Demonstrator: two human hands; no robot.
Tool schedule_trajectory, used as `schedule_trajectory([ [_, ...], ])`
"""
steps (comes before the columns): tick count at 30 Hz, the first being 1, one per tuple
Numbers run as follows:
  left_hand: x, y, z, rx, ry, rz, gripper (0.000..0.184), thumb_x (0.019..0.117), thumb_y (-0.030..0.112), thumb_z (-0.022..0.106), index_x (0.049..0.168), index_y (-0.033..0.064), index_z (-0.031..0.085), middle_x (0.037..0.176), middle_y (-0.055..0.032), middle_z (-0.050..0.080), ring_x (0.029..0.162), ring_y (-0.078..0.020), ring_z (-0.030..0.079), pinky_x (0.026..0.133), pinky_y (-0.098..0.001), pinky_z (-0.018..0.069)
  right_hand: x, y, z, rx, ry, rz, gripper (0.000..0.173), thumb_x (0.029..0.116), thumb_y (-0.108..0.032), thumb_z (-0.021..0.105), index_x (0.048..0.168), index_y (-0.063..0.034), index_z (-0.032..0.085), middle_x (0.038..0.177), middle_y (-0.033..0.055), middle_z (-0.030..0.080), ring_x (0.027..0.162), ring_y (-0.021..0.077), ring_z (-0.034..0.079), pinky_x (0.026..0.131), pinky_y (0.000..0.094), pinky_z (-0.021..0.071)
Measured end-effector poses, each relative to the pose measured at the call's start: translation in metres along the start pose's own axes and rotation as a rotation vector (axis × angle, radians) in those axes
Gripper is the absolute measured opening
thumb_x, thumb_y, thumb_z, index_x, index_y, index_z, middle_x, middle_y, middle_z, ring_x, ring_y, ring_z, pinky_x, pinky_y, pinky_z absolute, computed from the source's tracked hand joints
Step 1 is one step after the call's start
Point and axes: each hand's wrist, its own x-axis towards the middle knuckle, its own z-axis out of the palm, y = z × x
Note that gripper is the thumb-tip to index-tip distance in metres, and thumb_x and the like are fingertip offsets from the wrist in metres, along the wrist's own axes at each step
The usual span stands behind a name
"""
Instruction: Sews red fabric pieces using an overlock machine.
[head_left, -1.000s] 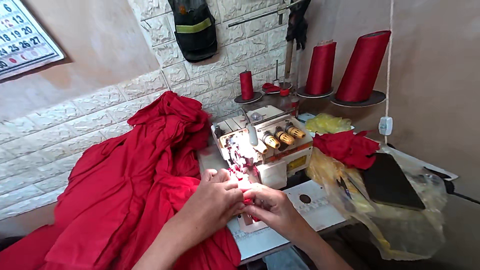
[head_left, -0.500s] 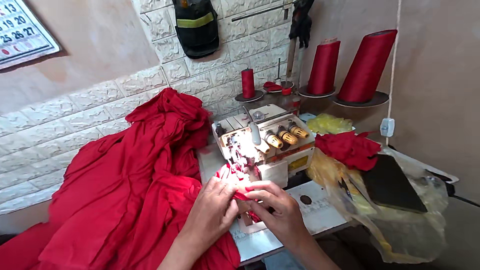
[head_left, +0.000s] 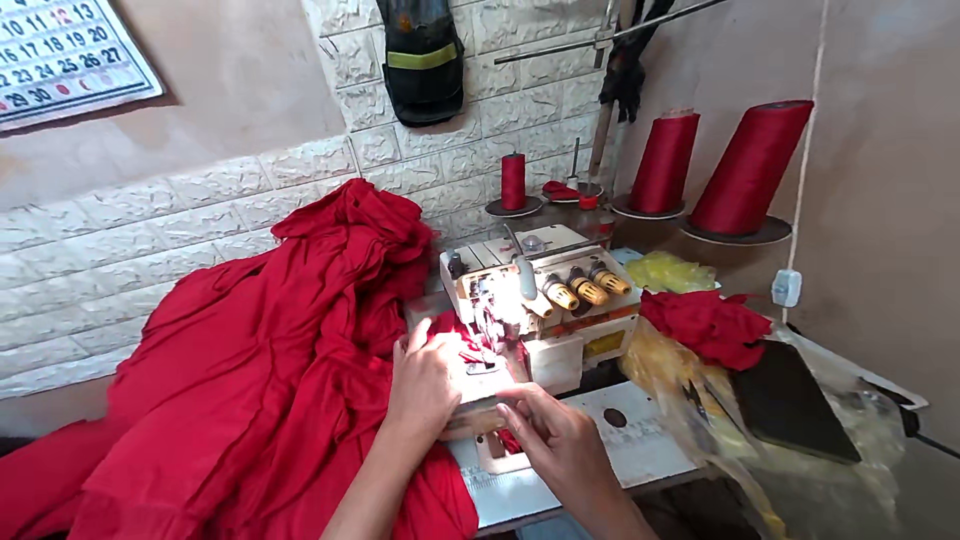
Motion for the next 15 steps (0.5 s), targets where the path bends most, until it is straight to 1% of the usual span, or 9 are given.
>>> schedule_trajectory([
  [3, 0.002, 0.01, -0.002, 0.034, -0.093, -0.161, 0.03, 0.0992, 0.011, 0.051, 0.118, 0.0062, 0.074, 0.133, -0.0074, 0.069, 0.139, -0.0339, 0.05, 0.109, -0.0544, 0.0415, -0.004, -0.004, 0.001, 0.057, -0.022, -0.014, 0.022, 0.098, -0.023, 0.059, 0.104, -0.0108, 0.076, 0.074, -0.0028, 0.068, 0.053, 0.0039, 0.054, 0.049, 0.021, 0.0467],
  [5, 0.001, 0.023, -0.009, 0.12, -0.129, -0.275, 0.03, 0.1021, 0.014, 0.051, 0.124, 0.0053, 0.07, 0.134, -0.0129, 0.066, 0.13, -0.037, 0.055, 0.099, -0.0538, 0.0464, -0.006, -0.006, 0.003, 0.117, -0.059, -0.018, 0.022, 0.0991, -0.023, 0.058, 0.104, -0.0107, 0.076, 0.077, -0.0023, 0.069, 0.057, 0.0032, 0.058, 0.053, 0.021, 0.0509],
  [7, -0.002, 0.044, -0.03, 0.157, -0.253, -0.436, 0.033, 0.1068, 0.021, 0.048, 0.128, 0.0009, 0.064, 0.127, -0.0214, 0.062, 0.116, -0.0389, 0.063, 0.091, -0.0511, 0.0535, -0.008, -0.009, 0.003, 0.233, -0.124, 0.005, 0.026, 0.102, -0.025, 0.056, 0.109, -0.0072, 0.073, 0.077, -0.0018, 0.07, 0.06, 0.0025, 0.062, 0.056, 0.0205, 0.0545],
  [9, -0.013, 0.059, -0.056, 0.031, -0.424, -0.445, 0.032, 0.1058, 0.021, 0.047, 0.118, -0.0035, 0.063, 0.111, -0.0253, 0.066, 0.104, -0.0393, 0.068, 0.086, -0.0538, 0.0539, -0.009, -0.013, 0.003, 0.461, -0.212, 0.074, 0.041, 0.1061, -0.032, 0.049, 0.127, 0.0, 0.064, 0.079, -0.002, 0.068, 0.056, 0.0002, 0.058, 0.051, 0.0192, 0.0509],
  [10, -0.023, 0.064, -0.062, -0.065, -0.467, -0.355, 0.031, 0.1044, 0.019, 0.048, 0.11, -0.0053, 0.066, 0.101, -0.0253, 0.068, 0.097, -0.0392, 0.069, 0.083, -0.0549, 0.0544, -0.009, -0.014, 0.001, 0.586, -0.269, 0.109, 0.053, 0.1082, -0.043, 0.043, 0.136, -0.0002, 0.058, 0.086, -0.0046, 0.068, 0.059, -0.0039, 0.057, 0.051, 0.0163, 0.0512],
  [11, -0.032, 0.069, -0.061, -0.16, -0.479, -0.24, 0.03, 0.1045, 0.019, 0.05, 0.106, -0.0059, 0.068, 0.093, -0.0238, 0.069, 0.09, -0.038, 0.071, 0.079, -0.0547, 0.0553, -0.008, -0.014, -0.003, 0.666, -0.31, 0.145, 0.065, 0.1063, -0.055, 0.038, 0.138, -0.0015, 0.057, 0.096, -0.0063, 0.07, 0.065, -0.007, 0.059, 0.056, 0.0154, 0.0537],
  [13, -0.046, 0.072, -0.039, -0.305, -0.437, -0.046, 0.027, 0.1029, 0.018, 0.055, 0.107, -0.0058, 0.067, 0.089, -0.0209, 0.07, 0.085, -0.0353, 0.072, 0.076, -0.0529, 0.0571, -0.007, -0.012, -0.014, 0.542, -0.27, 0.195, 0.069, 0.1041, -0.063, 0.029, 0.116, -0.0078, 0.067, 0.094, -0.011, 0.069, 0.079, -0.0094, 0.062, 0.072, 0.0157, 0.0553],
  [14, -0.049, 0.071, -0.024, -0.375, -0.44, 0.014, 0.026, 0.1019, 0.016, 0.058, 0.111, -0.0072, 0.065, 0.093, -0.0213, 0.069, 0.089, -0.0348, 0.071, 0.079, -0.0518, 0.057, -0.006, -0.011, -0.02, 0.351, -0.198, 0.188, 0.067, 0.1093, -0.054, 0.026, 0.103, -0.0031, 0.069, 0.084, -0.0045, 0.068, 0.077, -0.0026, 0.064, 0.071, 0.0216, 0.0561],
  [15, -0.051, 0.07, -0.008, -0.452, -0.43, 0.067, 0.026, 0.1004, 0.012, 0.06, 0.115, -0.009, 0.063, 0.1, -0.0229, 0.069, 0.095, -0.0351, 0.07, 0.085, -0.0508, 0.0563, -0.003, -0.011, -0.026, 0.127, -0.158, 0.175, 0.062, 0.1117, -0.041, 0.027, 0.097, 0.0018, 0.07, 0.078, 0.0069, 0.067, 0.071, 0.012, 0.066, 0.065, 0.0342, 0.0555],
])
